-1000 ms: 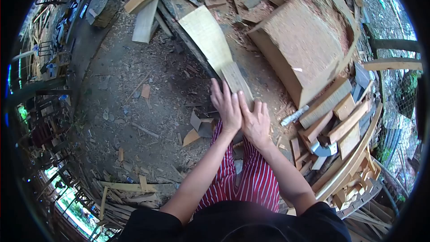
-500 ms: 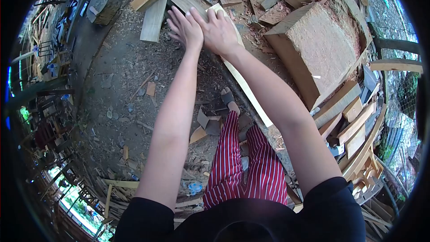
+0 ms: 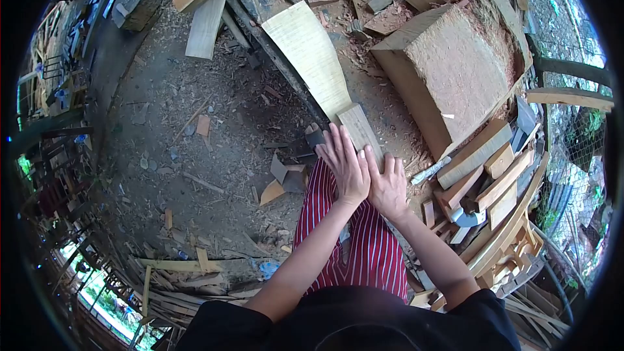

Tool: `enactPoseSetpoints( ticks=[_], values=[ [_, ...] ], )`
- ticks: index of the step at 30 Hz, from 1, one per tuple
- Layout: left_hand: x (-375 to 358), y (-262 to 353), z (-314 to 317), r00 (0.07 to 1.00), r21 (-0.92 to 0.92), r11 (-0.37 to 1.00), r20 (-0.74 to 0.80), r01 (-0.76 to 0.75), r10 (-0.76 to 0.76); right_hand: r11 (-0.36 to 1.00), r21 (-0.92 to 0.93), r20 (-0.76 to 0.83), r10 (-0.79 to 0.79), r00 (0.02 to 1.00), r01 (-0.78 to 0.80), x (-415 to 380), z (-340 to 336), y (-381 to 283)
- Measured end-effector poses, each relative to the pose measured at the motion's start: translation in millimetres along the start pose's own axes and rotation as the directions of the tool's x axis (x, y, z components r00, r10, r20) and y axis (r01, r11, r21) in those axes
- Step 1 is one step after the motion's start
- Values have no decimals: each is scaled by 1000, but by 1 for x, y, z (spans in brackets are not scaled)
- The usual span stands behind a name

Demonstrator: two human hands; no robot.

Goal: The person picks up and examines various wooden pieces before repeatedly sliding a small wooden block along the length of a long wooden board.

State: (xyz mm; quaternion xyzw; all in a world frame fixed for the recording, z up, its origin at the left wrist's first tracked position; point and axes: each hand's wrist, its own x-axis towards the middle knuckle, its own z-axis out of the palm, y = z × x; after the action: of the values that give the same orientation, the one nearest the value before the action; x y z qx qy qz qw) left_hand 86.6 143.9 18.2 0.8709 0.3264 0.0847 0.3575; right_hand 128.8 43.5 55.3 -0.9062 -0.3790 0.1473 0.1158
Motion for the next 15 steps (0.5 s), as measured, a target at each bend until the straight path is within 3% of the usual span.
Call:
enactPoseSetpoints(
  ticks=[3,4,11,15],
  values=[
    [29,-7,-4,996,56,995,-30,-85,86,1000,11,-4,-14,1000,14,28,-2,0],
    [54,-5,-10,998,54,997,-46,-49,51,1000,9,50,12,999,-12,52,-9,-4],
    [247,-42,-42,966,153,985,-228,-85,118,989,34,-332,-126,935,146,245,-6,-26],
    [288,-37,-59,985,107,994,-174,31,-12,989,0,-394,-133,909,145,284,-8,-34]
  ],
)
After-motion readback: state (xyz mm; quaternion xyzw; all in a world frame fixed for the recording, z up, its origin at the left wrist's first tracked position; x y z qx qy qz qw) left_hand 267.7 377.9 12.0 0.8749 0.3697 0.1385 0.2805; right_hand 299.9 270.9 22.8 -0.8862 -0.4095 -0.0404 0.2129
